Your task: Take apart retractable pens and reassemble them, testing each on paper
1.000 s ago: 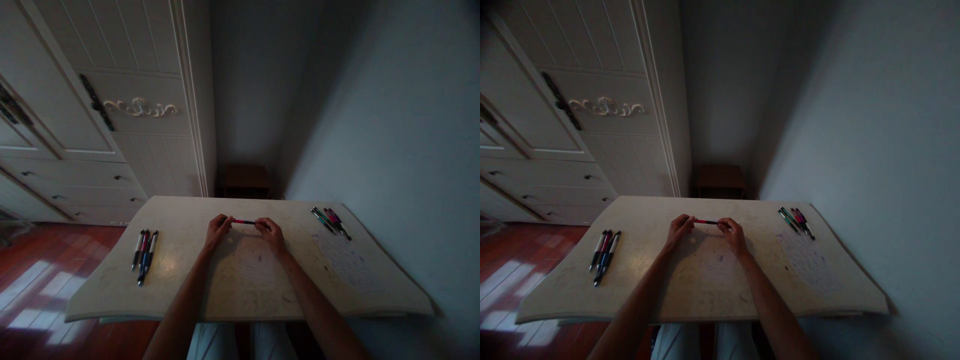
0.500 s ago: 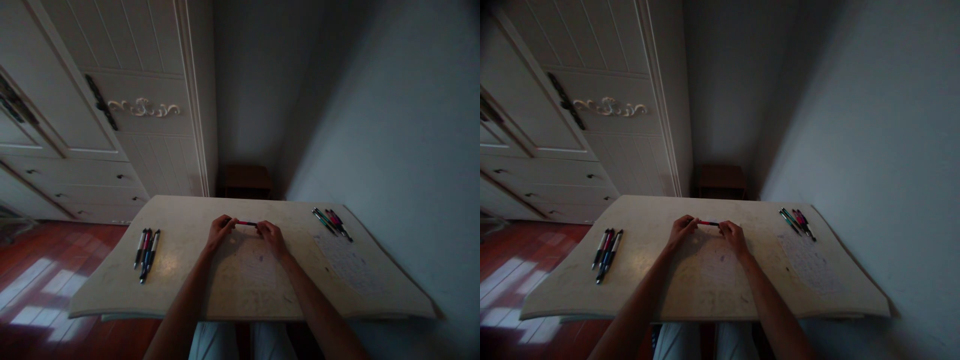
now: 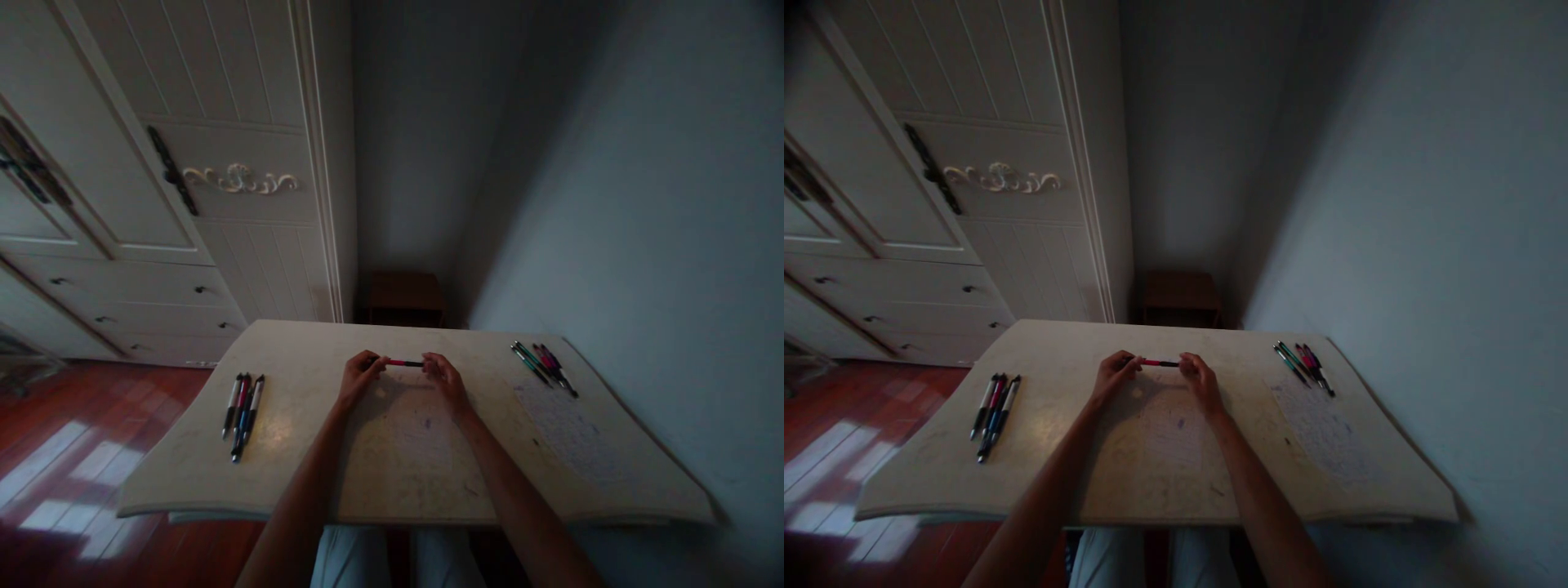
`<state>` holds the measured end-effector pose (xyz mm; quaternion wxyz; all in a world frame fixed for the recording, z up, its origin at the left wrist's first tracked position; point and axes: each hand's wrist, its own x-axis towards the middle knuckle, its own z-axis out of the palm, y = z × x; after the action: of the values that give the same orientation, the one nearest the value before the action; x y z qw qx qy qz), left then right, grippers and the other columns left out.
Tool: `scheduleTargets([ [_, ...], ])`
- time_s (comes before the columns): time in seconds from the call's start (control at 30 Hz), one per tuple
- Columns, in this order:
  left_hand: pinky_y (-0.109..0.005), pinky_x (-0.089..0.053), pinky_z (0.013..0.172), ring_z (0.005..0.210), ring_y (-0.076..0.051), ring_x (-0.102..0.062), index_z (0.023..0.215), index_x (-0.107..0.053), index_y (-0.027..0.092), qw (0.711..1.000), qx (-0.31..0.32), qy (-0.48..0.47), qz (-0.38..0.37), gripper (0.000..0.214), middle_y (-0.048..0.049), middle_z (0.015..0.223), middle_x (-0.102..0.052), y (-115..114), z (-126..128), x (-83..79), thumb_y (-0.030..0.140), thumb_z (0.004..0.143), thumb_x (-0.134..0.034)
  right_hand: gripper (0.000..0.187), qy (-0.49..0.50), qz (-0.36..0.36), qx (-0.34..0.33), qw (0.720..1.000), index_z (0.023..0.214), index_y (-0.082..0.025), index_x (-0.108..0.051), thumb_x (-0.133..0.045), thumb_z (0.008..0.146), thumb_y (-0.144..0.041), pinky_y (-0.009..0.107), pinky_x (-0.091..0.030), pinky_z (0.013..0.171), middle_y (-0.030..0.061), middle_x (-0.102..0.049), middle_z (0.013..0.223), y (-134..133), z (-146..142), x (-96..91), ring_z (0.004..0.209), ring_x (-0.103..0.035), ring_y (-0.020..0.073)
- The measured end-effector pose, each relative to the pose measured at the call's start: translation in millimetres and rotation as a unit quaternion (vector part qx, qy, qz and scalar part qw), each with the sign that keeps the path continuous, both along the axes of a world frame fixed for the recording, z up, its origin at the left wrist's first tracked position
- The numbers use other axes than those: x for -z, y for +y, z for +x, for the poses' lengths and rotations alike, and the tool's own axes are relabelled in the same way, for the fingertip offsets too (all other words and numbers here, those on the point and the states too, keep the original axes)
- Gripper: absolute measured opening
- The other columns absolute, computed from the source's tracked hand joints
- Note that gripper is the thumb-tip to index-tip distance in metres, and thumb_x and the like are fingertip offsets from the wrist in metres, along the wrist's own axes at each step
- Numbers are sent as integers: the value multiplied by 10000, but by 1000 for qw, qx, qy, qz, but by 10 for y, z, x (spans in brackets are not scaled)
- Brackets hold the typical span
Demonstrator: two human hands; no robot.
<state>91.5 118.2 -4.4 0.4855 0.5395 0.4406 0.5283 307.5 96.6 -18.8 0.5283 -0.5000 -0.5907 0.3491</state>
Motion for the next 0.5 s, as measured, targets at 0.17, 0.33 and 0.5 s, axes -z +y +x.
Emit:
scheduleTargets([
  [0.17,-227,-419,531,558,-127,-559,743,-668,150,1000,20,17,6,364,-34,651,-658,26,-17,57,506,698,-735,430,-36,-2,-5,999,769,-185,-664,-520,856,-581,314,-485,695,66,-681,743,-12,-16,-23,738,-627,219],
  [0.33,-224,-398,525,561,-127,-544,743,-673,143,999,9,28,14,362,-23,623,-630,44,-35,78,494,695,-745,270,-40,20,7,999,862,-194,-694,-674,757,-442,317,-469,728,47,-690,819,55,15,0,755,-599,203],
  [0.5,-224,-412,555,590,-123,-555,771,-701,144,1000,8,0,13,346,-21,652,-637,50,-41,84,470,676,-770,224,-27,13,1,1000,820,-204,-694,-710,695,-389,317,-469,697,33,-680,787,88,40,-19,705,-574,189],
])
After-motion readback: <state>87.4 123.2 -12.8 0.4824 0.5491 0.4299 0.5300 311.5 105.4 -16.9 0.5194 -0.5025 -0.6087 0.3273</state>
